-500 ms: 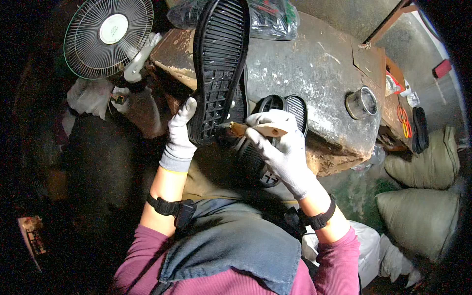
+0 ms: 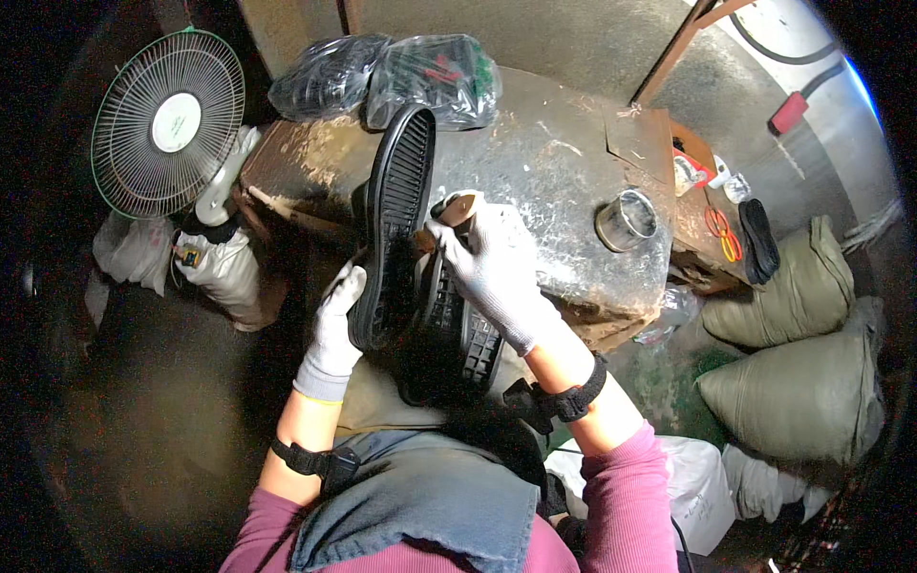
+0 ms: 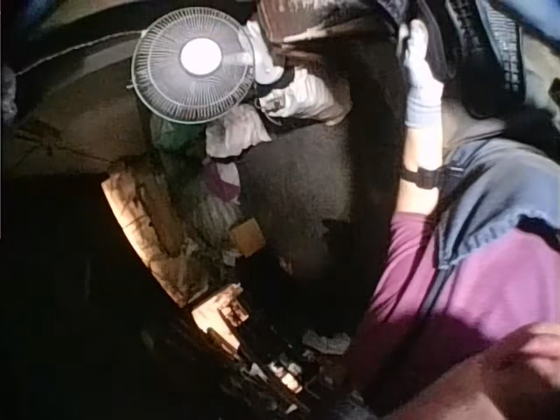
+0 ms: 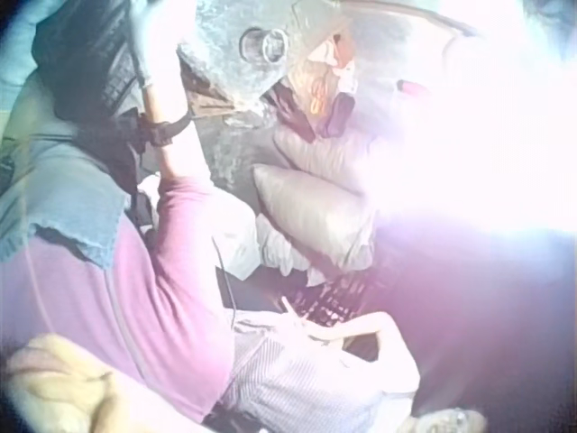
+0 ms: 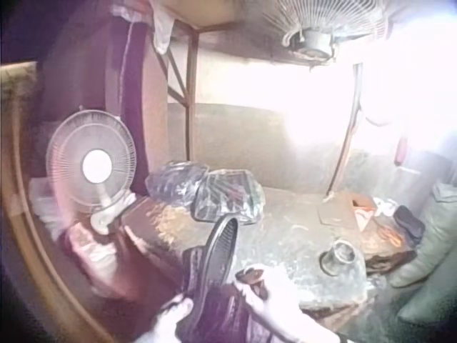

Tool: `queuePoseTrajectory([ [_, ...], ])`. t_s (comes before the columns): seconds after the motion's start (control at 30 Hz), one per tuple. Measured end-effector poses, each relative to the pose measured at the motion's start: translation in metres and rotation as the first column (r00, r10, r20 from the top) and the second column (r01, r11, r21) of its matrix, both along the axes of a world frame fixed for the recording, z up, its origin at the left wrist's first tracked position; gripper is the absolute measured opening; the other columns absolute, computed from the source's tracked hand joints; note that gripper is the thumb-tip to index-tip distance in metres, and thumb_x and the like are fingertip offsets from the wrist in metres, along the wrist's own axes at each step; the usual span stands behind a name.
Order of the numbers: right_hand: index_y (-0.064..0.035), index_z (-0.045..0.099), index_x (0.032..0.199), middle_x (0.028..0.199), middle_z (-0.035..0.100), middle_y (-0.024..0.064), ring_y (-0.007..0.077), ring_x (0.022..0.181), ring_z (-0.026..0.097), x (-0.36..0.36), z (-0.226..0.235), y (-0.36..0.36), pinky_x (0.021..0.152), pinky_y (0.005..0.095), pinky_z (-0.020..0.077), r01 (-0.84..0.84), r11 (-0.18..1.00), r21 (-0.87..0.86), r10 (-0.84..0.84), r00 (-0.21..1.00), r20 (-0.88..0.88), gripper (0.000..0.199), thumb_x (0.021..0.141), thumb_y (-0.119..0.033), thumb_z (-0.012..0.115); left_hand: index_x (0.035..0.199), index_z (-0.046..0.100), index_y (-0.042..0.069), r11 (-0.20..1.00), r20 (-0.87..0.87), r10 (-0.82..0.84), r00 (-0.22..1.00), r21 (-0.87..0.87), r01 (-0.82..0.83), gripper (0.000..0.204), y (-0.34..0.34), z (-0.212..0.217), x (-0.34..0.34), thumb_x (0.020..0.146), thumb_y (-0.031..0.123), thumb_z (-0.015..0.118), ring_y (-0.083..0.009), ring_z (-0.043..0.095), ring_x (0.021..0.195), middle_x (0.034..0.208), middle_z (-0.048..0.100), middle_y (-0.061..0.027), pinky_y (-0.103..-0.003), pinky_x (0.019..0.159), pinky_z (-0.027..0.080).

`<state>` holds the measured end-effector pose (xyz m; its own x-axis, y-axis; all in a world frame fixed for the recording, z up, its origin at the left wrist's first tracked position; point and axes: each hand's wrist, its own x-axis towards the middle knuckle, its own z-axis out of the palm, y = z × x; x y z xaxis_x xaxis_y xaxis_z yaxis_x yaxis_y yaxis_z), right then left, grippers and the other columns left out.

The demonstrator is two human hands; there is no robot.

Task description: Apply glue to the bottom of shoe soles using a brush.

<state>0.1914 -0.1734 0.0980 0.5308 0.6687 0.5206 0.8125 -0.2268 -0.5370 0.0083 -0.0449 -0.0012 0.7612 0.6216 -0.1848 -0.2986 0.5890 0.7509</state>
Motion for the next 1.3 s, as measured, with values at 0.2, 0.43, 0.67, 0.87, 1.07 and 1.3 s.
queuePoseTrajectory([
  [0.2,-0.0032,0.062,0.099,0.070,0.066,0.0179,0.0366,0.071,0.066,0.017,0.039,-0.008,0.067,0.0447,0.0511,0.116,0.993,0.025,-0.107,0.969,-0.223,0.032,0.088,-0.033,0.066,0.134,0.053,0.001,0.978,0.155,-0.196,0.968,-0.044,0.205,0.037,-0.018,0.043,0.009,0.103,0.021,0.046,-0.0202,0.066,0.103,0.120,0.065,-0.0117,-0.035,0.090,0.054],
  [0.43,-0.0071,0.064,0.103,0.080,0.067,0.0076,0.0205,0.081,0.064,0.041,0.022,-0.047,0.077,0.0339,0.0504,0.179,0.950,0.255,-0.036,0.877,-0.479,0.020,0.090,-0.022,0.068,0.137,0.049,0.000,0.878,0.260,-0.275,0.926,-0.325,0.352,0.059,-0.049,0.035,0.018,0.101,0.046,0.047,-0.0423,0.064,0.109,0.125,0.062,-0.0216,-0.053,0.085,0.059],
  [0.67,-0.0005,0.061,0.119,0.106,0.065,0.0064,0.0131,0.093,0.059,0.077,0.037,-0.085,0.083,0.0274,0.0484,0.289,0.854,0.433,-0.100,0.907,-0.408,0.028,0.093,-0.011,0.062,0.144,0.042,0.002,0.761,0.293,-0.267,0.918,-0.520,0.388,0.059,-0.046,0.040,0.043,0.105,0.046,0.032,-0.0459,0.061,0.112,0.137,0.054,-0.0226,-0.061,0.091,0.053],
  [0.87,-0.0046,0.061,0.096,0.092,0.067,0.0046,0.0140,0.086,0.063,0.025,0.006,-0.065,0.079,0.0293,0.0498,-0.051,0.990,0.129,0.120,0.776,-0.620,0.013,0.089,-0.011,0.069,0.143,0.044,0.002,0.950,0.039,-0.308,0.950,-0.037,0.310,0.052,-0.040,0.005,0.027,0.106,0.038,0.037,-0.0260,0.062,0.115,0.132,0.059,-0.0136,-0.044,0.100,0.051],
  [1.07,-0.0079,0.066,0.091,0.090,0.069,0.0096,0.0290,0.082,0.065,0.021,-0.030,-0.056,0.076,0.0371,0.0511,0.010,0.992,0.125,-0.006,1.000,-0.025,0.012,0.083,-0.013,0.073,0.145,0.042,0.001,0.894,-0.234,-0.102,0.967,0.405,0.192,0.048,-0.047,0.008,0.033,0.106,0.028,0.039,-0.0109,0.055,0.116,0.131,0.058,-0.0033,-0.026,0.102,0.042],
  [1.3,-0.0105,0.069,0.091,0.092,0.070,0.0066,0.0266,0.087,0.065,0.054,-0.025,-0.040,0.080,0.0354,0.0490,0.040,0.962,0.270,-0.094,0.977,0.189,0.011,0.082,-0.012,0.074,0.141,0.044,0.002,0.949,-0.097,-0.260,0.961,0.161,0.273,0.048,-0.057,0.014,0.019,0.106,0.034,0.037,-0.0187,0.065,0.103,0.120,0.063,-0.0117,-0.032,0.091,0.053],
])
